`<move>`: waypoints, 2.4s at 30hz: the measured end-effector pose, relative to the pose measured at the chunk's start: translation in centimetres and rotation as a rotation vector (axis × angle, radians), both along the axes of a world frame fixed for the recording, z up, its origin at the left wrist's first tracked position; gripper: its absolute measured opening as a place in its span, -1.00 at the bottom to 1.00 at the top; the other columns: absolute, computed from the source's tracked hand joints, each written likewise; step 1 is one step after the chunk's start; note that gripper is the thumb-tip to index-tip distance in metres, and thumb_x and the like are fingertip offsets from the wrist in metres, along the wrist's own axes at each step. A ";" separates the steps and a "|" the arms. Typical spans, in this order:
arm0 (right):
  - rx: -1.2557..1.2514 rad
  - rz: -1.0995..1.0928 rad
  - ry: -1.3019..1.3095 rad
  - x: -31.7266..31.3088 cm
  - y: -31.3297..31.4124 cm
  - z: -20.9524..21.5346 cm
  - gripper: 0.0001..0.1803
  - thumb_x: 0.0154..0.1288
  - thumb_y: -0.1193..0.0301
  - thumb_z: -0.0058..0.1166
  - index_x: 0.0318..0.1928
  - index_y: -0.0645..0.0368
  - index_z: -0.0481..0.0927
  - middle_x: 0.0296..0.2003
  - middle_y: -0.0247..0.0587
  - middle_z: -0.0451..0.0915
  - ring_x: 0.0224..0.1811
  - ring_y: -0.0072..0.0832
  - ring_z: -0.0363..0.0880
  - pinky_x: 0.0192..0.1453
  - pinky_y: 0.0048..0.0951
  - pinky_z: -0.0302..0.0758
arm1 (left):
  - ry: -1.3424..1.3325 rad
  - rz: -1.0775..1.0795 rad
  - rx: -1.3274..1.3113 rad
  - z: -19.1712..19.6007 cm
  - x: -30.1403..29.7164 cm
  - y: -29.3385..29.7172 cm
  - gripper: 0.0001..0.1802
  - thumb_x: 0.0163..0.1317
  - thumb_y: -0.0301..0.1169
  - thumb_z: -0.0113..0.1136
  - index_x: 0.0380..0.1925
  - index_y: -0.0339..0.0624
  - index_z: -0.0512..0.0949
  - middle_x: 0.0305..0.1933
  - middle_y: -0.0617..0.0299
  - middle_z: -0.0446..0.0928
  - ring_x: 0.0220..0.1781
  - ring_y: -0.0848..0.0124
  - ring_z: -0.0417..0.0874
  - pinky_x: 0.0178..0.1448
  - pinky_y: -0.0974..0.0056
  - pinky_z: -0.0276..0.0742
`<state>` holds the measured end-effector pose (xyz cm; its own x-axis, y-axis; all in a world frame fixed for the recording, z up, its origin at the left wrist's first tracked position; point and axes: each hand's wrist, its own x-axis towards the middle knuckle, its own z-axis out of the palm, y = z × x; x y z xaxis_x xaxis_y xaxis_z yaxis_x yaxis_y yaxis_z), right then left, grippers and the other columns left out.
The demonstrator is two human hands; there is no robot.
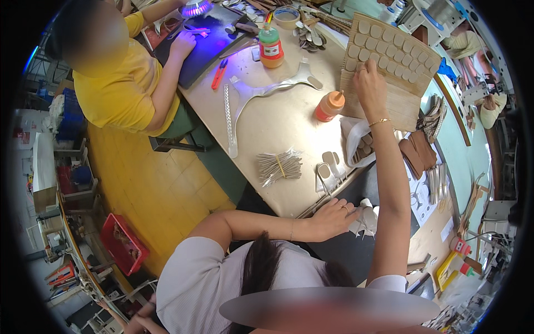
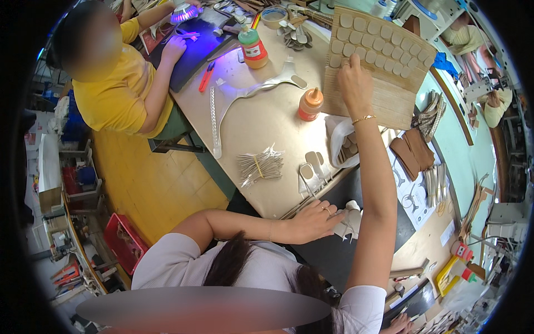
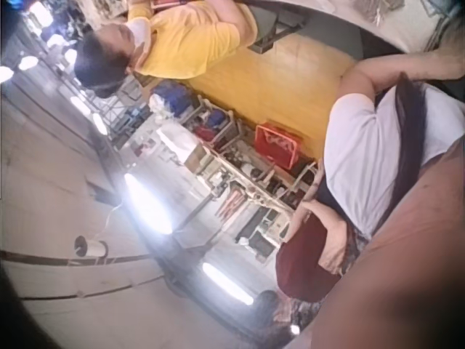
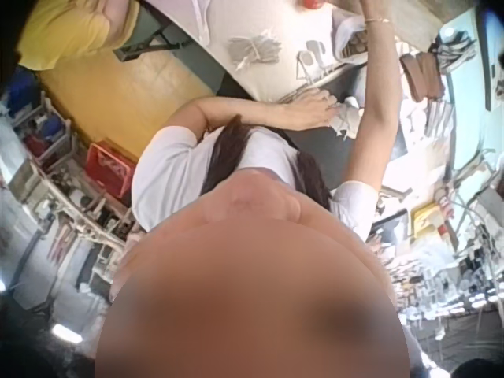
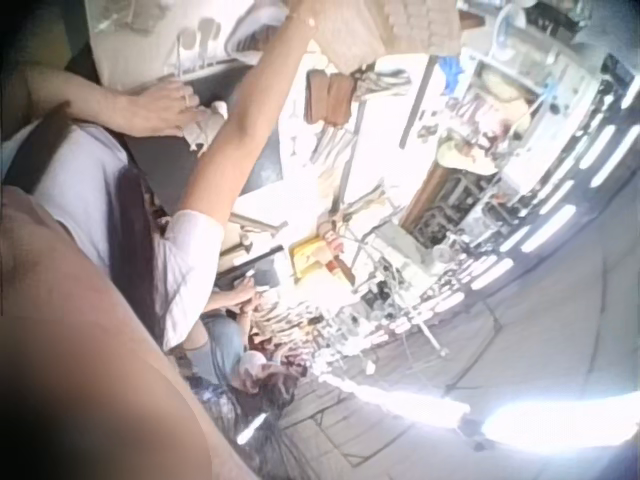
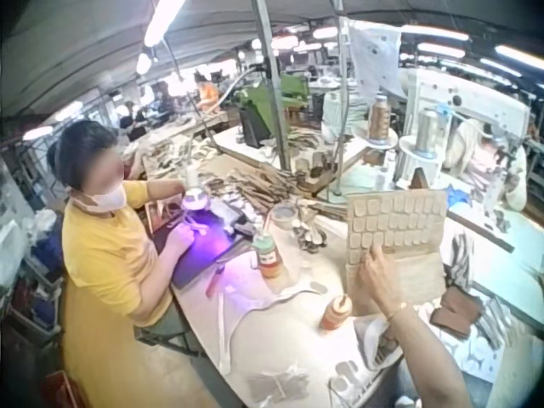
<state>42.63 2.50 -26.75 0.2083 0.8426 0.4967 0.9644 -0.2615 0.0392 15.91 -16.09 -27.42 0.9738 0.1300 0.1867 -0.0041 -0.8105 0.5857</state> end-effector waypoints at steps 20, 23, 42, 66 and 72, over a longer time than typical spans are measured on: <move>0.434 -0.057 1.402 -0.2 -8.9 1.5 -0.76 0.37 0.35 0.03 -0.20 0.33 0.46 -0.23 -0.01 0.63 -0.24 -0.36 0.72 -0.13 -0.46 0.60 | -0.009 0.074 -0.056 -1.1 0.7 -1.0 -0.66 0.05 -0.34 0.35 -0.22 -0.18 0.46 -0.14 0.10 0.40 -0.08 0.17 0.45 0.05 0.12 0.34; 0.420 0.004 1.468 -1.8 -13.1 2.4 -0.77 0.44 0.34 -0.03 -0.17 0.31 0.43 -0.35 -0.08 0.66 -0.23 -0.37 0.72 -0.10 -0.49 0.60 | -0.018 0.048 -0.033 -1.2 0.3 -1.2 -0.74 0.05 -0.51 0.16 -0.20 -0.28 0.50 -0.16 0.01 0.46 -0.10 0.15 0.49 0.01 0.14 0.35; 0.641 -0.157 1.578 -14.9 -39.3 3.8 -0.89 0.44 0.45 0.04 -0.17 0.26 0.50 -0.18 -0.26 0.55 -0.16 -0.55 0.58 -0.01 -0.46 0.53 | 0.221 0.052 -1.027 1.6 -0.7 -0.3 -0.75 0.34 -0.47 0.12 0.00 -0.18 0.57 -0.34 0.29 0.58 -0.42 0.60 0.58 -0.34 0.44 0.49; 0.137 0.034 1.483 -17.7 -35.3 8.1 -0.86 0.21 0.42 0.27 -0.32 0.24 0.63 -0.23 -0.28 0.65 -0.23 -0.55 0.56 -0.04 -0.49 0.46 | 0.318 -0.114 -1.328 8.1 -3.2 2.5 -0.53 0.33 -0.62 0.07 0.26 -0.38 0.36 -0.11 0.10 0.61 -0.10 0.41 0.69 -0.03 0.42 0.56; 0.114 0.030 1.466 -17.6 -35.2 8.1 -0.87 0.18 0.45 0.26 -0.33 0.26 0.64 -0.26 -0.28 0.65 -0.27 -0.57 0.56 -0.09 -0.50 0.47 | 0.333 -0.111 -1.362 8.1 -3.3 2.5 -0.56 0.34 -0.63 0.06 0.23 -0.41 0.36 -0.11 0.09 0.61 -0.09 0.40 0.69 -0.02 0.41 0.56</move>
